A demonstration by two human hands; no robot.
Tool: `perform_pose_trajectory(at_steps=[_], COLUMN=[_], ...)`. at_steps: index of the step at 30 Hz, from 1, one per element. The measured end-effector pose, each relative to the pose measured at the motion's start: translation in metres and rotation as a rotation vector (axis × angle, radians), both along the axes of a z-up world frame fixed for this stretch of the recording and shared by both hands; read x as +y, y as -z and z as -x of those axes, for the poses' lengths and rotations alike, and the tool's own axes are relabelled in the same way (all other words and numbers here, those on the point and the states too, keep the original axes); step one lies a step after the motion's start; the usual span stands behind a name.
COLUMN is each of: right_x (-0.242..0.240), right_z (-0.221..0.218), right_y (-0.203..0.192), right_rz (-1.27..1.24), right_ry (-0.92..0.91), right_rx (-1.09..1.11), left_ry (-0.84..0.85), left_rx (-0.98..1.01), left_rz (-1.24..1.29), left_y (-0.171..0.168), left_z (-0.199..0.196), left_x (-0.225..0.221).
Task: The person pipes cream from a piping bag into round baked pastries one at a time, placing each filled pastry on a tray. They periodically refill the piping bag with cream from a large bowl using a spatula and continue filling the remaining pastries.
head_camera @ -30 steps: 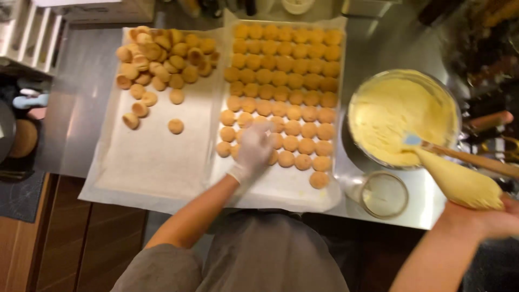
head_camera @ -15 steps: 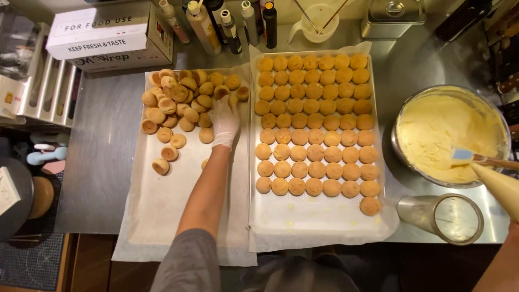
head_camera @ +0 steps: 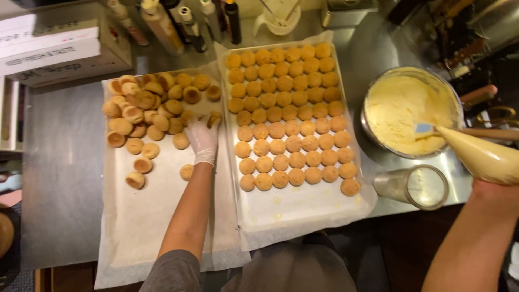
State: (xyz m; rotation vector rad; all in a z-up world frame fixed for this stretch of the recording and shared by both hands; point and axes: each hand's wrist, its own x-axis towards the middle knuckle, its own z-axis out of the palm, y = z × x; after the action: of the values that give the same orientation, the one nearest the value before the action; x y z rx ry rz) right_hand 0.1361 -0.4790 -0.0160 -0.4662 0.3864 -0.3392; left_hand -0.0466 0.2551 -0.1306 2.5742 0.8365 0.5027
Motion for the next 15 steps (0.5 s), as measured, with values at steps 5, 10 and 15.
perform_pose_trajectory(at_steps=[5,10,15], right_x=[0.04,0.046,0.096], right_z=[0.031,0.042,0.039], right_y=[0.003,-0.038,-0.082], right_rz=[-0.017,-0.014,0.067], right_ry=[0.041,0.082,-0.094], right_rx=[-0.009,-0.044,-0.063], left_ry=[-0.042,-0.102,0.074], left_rx=[0.023,-0.557,-0.486], left_rz=[-0.191,0.353,0.834], left_y=[0.035,-0.026,-0.167], left_z=[-0.007,-0.024,-0.038], left_x=[0.012,-0.05,-0.233])
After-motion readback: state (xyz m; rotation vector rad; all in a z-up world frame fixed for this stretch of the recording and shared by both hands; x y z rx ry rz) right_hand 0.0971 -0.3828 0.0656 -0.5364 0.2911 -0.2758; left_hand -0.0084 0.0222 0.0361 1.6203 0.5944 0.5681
